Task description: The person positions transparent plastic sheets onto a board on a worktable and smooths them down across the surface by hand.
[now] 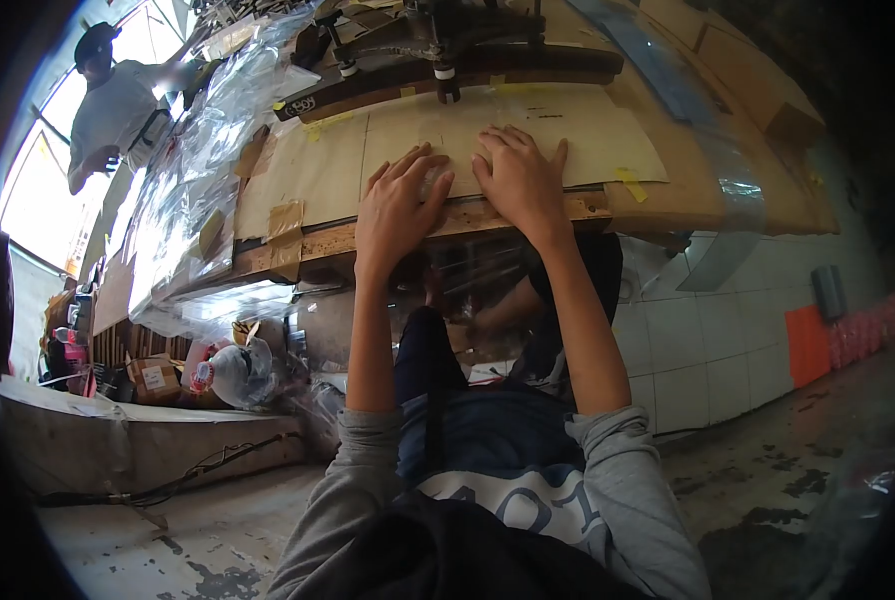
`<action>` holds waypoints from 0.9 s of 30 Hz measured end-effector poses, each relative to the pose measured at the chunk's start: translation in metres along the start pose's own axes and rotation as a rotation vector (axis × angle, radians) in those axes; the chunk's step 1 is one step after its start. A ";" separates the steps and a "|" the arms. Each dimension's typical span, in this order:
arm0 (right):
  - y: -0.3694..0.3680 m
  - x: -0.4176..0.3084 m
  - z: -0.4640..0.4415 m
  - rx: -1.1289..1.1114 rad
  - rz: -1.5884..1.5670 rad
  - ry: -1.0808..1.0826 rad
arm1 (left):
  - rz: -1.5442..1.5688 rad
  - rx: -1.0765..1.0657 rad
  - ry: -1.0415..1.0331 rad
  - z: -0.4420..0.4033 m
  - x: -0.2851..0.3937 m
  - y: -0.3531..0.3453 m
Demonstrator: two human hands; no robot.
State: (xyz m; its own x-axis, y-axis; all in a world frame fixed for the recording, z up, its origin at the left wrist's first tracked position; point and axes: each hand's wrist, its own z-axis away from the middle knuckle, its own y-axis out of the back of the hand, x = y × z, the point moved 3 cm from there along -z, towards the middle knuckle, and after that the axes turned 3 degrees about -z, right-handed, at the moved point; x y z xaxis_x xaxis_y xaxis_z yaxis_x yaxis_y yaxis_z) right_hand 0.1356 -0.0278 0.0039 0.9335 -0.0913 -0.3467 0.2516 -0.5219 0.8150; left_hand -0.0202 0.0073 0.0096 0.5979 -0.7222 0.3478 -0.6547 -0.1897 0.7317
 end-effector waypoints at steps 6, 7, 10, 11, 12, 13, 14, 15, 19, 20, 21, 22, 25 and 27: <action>-0.001 0.002 0.001 0.033 -0.008 0.031 | -0.005 -0.010 -0.002 -0.001 -0.001 0.000; 0.000 0.002 0.003 0.040 -0.015 0.031 | -0.005 -0.011 0.000 -0.001 -0.001 0.000; 0.004 0.002 0.004 0.051 -0.025 0.039 | 0.005 0.002 -0.002 -0.002 -0.003 -0.001; 0.004 0.002 0.004 0.047 -0.025 0.039 | 0.006 0.000 -0.001 -0.001 -0.004 -0.002; 0.004 0.002 0.005 0.044 -0.026 0.041 | 0.007 -0.001 0.000 -0.001 -0.004 -0.002; 0.003 0.003 0.005 0.037 -0.025 0.034 | 0.007 0.002 -0.001 -0.002 -0.004 -0.002; 0.003 0.003 0.004 0.031 -0.024 0.028 | 0.010 0.002 0.000 -0.002 -0.004 -0.001; 0.003 0.003 0.003 0.025 -0.023 0.022 | 0.014 0.004 0.002 -0.002 -0.003 -0.001; 0.000 0.005 -0.004 -0.003 -0.014 0.000 | 0.041 0.017 -0.002 -0.003 -0.004 0.000; 0.000 0.006 -0.006 -0.012 -0.011 -0.004 | 0.046 0.024 -0.003 -0.003 -0.004 0.000; -0.001 0.006 -0.008 -0.022 -0.008 -0.011 | 0.051 0.028 -0.006 -0.003 -0.004 0.001; -0.001 0.008 -0.011 -0.027 -0.012 -0.007 | 0.058 0.031 -0.009 -0.003 -0.003 0.001; -0.004 0.011 -0.016 -0.050 -0.017 -0.013 | 0.066 0.054 -0.007 -0.003 -0.005 -0.001; -0.004 0.012 -0.017 -0.072 -0.009 -0.029 | 0.068 0.054 -0.002 -0.003 -0.005 -0.002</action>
State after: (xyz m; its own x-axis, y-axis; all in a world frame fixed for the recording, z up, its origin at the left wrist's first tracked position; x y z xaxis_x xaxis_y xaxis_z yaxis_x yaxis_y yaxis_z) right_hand 0.1497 -0.0118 0.0044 0.9235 -0.1117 -0.3668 0.2790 -0.4605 0.8427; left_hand -0.0207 0.0135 0.0081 0.5504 -0.7357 0.3947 -0.7179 -0.1757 0.6736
